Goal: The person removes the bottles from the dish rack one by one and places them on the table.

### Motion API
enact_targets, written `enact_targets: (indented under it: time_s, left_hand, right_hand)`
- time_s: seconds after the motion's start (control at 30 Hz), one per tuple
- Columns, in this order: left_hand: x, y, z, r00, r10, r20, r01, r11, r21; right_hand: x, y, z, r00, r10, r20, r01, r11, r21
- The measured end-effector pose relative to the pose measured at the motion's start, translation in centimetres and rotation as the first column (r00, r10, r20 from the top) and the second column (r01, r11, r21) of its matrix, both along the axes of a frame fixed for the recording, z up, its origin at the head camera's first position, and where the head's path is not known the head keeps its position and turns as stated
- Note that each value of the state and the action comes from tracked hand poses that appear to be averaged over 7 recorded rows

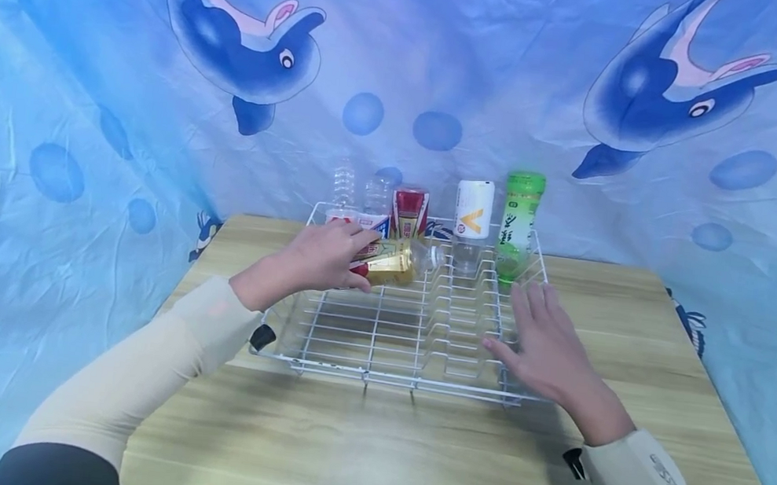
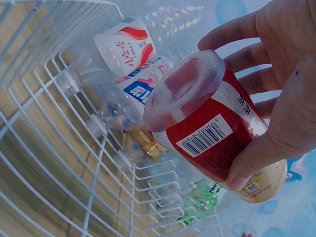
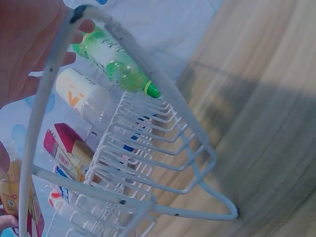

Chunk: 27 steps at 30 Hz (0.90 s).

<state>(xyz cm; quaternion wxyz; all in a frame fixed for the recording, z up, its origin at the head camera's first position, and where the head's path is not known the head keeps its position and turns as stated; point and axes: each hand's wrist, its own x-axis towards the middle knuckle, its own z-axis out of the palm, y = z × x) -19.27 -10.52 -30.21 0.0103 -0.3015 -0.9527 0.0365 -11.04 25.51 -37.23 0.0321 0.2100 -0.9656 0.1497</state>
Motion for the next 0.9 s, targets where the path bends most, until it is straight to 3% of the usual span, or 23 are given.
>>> enact_targets:
  time_s: [0.4,0.63,0.9]
  left_hand:
    - [0.4,1.1,-0.6,0.991,0.044,0.124,-0.061,0.989,0.136]
    - [0.5,1.9,-0.4,0.988,0.058,0.144,-0.089,0.971,0.220]
    - [0.5,2.1,-0.6,0.983,0.060,0.176,-0.103,0.963,0.249]
  right_hand:
    - [-0.3,-1.8,0.5,0.999,0.033,0.040,-0.032,0.999,-0.012]
    - [-1.6,-3.7,1.5,0.997,0.071,0.028,-0.070,0.997,-0.021]
    - [-2.2,-5.6,2.0,0.994,0.091,0.061,-0.090,0.996,-0.018]
